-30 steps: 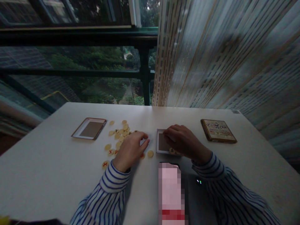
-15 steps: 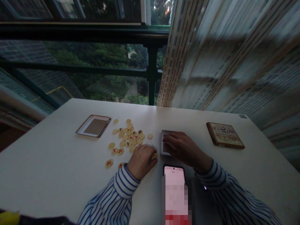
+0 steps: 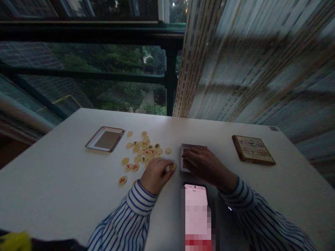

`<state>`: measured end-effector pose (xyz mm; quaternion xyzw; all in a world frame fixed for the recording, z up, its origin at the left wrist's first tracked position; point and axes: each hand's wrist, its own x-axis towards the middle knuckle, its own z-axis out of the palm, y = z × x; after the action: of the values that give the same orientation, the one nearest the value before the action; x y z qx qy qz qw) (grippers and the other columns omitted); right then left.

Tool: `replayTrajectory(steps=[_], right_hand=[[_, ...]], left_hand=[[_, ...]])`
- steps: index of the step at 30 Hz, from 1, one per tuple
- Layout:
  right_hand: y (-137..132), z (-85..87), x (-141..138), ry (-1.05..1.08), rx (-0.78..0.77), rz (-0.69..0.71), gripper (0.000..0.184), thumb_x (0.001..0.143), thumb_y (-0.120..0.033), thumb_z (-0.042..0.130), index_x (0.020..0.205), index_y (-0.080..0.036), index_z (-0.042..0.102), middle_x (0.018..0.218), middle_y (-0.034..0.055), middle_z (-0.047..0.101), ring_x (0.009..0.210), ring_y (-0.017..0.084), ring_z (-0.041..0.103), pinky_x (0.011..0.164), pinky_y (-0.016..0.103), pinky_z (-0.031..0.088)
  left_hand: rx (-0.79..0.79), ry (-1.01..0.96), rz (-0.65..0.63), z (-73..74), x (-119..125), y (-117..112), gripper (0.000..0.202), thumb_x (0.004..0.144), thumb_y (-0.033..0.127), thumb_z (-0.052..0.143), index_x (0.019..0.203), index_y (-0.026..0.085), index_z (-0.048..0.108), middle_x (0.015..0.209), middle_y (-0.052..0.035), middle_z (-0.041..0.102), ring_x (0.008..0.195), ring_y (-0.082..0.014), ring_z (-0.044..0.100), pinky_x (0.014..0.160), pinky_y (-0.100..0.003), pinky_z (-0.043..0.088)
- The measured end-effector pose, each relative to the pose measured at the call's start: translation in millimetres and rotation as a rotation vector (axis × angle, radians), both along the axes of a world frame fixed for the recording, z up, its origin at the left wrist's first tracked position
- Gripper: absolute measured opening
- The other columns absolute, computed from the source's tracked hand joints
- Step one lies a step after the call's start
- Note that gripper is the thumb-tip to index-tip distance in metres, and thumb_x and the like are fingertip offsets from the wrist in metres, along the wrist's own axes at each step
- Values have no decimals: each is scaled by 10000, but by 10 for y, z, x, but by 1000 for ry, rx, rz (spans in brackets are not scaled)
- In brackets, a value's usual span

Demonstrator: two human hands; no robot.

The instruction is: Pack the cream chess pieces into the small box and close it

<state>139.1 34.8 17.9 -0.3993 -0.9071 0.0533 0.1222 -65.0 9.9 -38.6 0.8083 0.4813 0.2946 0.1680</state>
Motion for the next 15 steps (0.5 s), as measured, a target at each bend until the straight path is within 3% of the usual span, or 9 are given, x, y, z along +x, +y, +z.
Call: replayTrajectory(steps=[5,10,15], right_hand=[[-4,12,-6,3,-3,8,151,858,-218,471,945,-182,588,886,62,622,863,171,552,800,307,378],[-10,21,-8,0,-1,9,139,856,-222,475,923,-176,588,878,64,621,846,173,547,790,309,379],[-10,36,-10,-16,-15,13,144,860,-221,466,916,-173,590,862,65,616,849,174,541,793,311,374]], left_hand=[[-38,-216,95,69,-44,25,213,755,263,604,935,166,663,920,-79,696,880,-194,623,822,-352,477],[-271,-446,231,115,-70,35,240,740,313,616,920,175,692,926,-67,708,891,-199,637,859,-365,478],[-477,-695,305,162,-95,59,280,704,332,649,919,160,698,895,-73,717,864,-205,651,806,-350,510]])
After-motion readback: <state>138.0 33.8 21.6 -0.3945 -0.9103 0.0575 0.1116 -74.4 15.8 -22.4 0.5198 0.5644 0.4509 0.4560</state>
